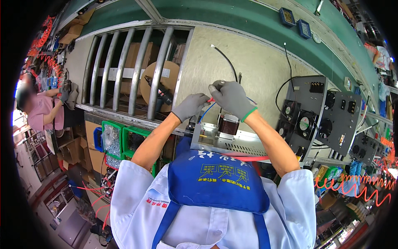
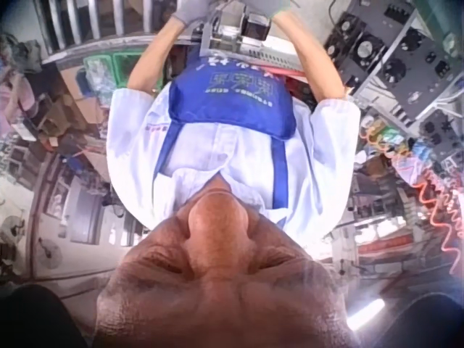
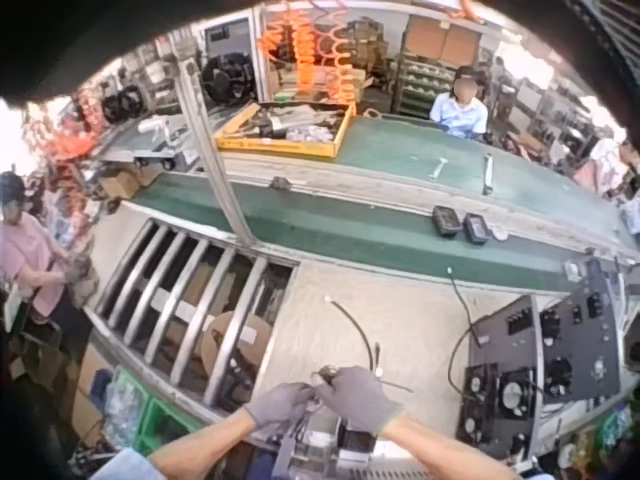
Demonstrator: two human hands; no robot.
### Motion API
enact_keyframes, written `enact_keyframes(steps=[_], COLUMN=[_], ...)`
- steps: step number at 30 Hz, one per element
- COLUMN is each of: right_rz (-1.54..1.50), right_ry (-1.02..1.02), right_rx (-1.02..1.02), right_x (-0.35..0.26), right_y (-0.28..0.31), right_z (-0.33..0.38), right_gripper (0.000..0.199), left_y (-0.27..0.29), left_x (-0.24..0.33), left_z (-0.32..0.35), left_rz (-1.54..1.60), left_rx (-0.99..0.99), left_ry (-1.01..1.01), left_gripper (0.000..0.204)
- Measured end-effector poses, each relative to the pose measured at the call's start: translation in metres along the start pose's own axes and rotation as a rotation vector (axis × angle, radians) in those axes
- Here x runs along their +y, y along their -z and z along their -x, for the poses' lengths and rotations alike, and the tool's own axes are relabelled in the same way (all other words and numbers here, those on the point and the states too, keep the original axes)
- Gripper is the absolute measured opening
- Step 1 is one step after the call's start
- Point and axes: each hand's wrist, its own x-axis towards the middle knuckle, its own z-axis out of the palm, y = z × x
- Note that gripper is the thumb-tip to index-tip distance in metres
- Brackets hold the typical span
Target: Assembling an electrical control box by fitting the housing, using an electric screwdriver, and connecting internal wiring.
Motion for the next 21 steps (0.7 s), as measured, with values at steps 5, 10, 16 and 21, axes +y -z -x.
enact_keyframes(steps=[5, 10, 16, 21], right_rz=[-0.262, -0.533, -0.502, -0.538], right_ry=[0.034, -0.195, -0.079, -0.176], right_rx=[0.222, 0.125, 0.245, 0.252], right_x=[0.001, 0.002, 0.004, 0.004], right_y=[-0.017, -0.025, -0.035, -0.019], right_z=[0.033, 0.036, 0.033, 0.027], right_gripper=[0.026, 0.028, 0.028, 0.028], left_y=[-0.019, -0.016, -0.024, -0.023], left_x=[-0.008, -0.012, -0.018, -0.029], left_z=[-0.004, -0.001, 0.000, 0.002], left_rz=[-0.002, 0.080, 0.249, 0.837], left_rx=[0.065, 0.055, 0.026, -0.141], left_ry=[0.105, 0.043, 0.129, 0.382], left_gripper=[0.022, 0.022, 0.026, 0.036])
